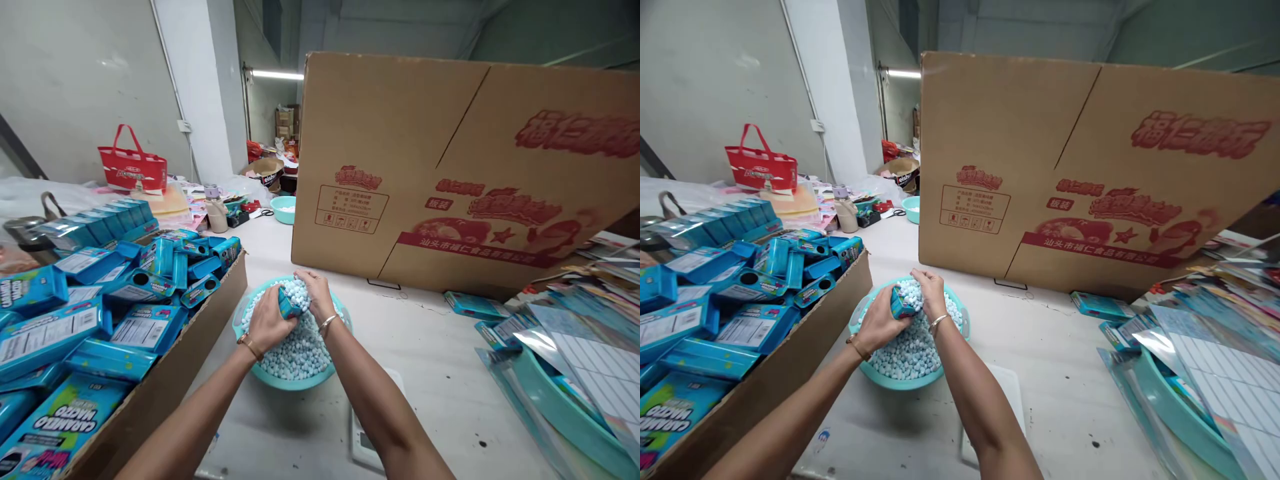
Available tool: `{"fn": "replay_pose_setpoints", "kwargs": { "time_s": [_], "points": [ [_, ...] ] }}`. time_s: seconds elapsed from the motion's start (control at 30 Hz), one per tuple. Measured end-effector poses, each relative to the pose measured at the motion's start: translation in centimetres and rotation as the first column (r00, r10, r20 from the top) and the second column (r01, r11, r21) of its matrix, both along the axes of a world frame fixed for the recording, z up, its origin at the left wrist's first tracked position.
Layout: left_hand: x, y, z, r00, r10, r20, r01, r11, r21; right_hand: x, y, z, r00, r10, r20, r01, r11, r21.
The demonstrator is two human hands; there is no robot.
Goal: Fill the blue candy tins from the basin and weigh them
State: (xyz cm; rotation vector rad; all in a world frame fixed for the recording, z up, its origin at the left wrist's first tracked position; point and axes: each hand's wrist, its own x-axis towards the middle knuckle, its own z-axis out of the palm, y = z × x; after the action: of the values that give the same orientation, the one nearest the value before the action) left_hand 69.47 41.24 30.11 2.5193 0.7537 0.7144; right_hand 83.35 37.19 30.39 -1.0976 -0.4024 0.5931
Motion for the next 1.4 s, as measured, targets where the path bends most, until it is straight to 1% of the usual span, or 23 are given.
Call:
{"fn": "replay_pose_setpoints", "kwargs": {
  "time_s": [0.1, 0.17, 0.23, 0.37, 0.6, 0.77, 1.0, 1.13, 1.27, 1.4],
  "points": [
    [-0.1, 0.2, -0.9, 0.981, 0.023, 0.193, -0.005, 0.996, -0.094, -0.2, 0.6, 1.6, 0.999, 0.040, -0.027, -0.040, 0.999, 0.017],
    [-0.1, 0.5, -1.0, 0.965, 0.026, 0.263, 0.005, 0.993, -0.117, -0.3, 1.0, 2.2, 0.997, 0.061, -0.047, -0.060, 0.998, 0.019],
    [0.0, 0.8, -0.9, 0.956, 0.027, 0.293, 0.009, 0.993, -0.122, -0.3, 1.2, 2.6, 0.995, 0.074, -0.067, -0.073, 0.997, 0.017],
    [0.2, 1.4, -0.5, 0.960, 0.009, 0.281, 0.023, 0.994, -0.111, 0.0, 1.4, 2.7, 0.994, 0.065, -0.085, -0.066, 0.998, -0.002],
    [0.2, 1.8, 0.4, 0.984, -0.050, 0.172, 0.057, 0.998, -0.040, -0.3, 1.3, 2.5, 0.994, 0.077, -0.073, -0.079, 0.996, -0.036],
    [0.0, 1.6, 1.1, 0.987, -0.058, 0.147, 0.061, 0.998, -0.018, -0.4, 0.9, 2.8, 0.994, 0.100, -0.053, -0.102, 0.994, -0.043],
    [0.2, 1.8, 1.3, 0.993, -0.043, 0.114, 0.045, 0.999, -0.022, -0.5, 0.8, 3.1, 0.993, 0.105, -0.044, -0.107, 0.993, -0.044],
    [0.5, 1.9, 1.8, 0.991, -0.042, 0.126, 0.046, 0.998, -0.031, -0.3, 1.1, 3.7, 0.995, 0.091, -0.043, -0.093, 0.995, -0.024],
    [0.2, 1.6, 2.3, 0.982, -0.066, 0.176, 0.077, 0.995, -0.057, -0.3, 1.2, 4.4, 0.995, 0.087, -0.042, -0.088, 0.996, -0.011],
    [-0.3, 1.5, 2.6, 0.983, -0.063, 0.170, 0.074, 0.995, -0.064, -1.1, 1.4, 4.3, 0.999, 0.047, -0.017, -0.047, 0.999, -0.004]
  ]
}}
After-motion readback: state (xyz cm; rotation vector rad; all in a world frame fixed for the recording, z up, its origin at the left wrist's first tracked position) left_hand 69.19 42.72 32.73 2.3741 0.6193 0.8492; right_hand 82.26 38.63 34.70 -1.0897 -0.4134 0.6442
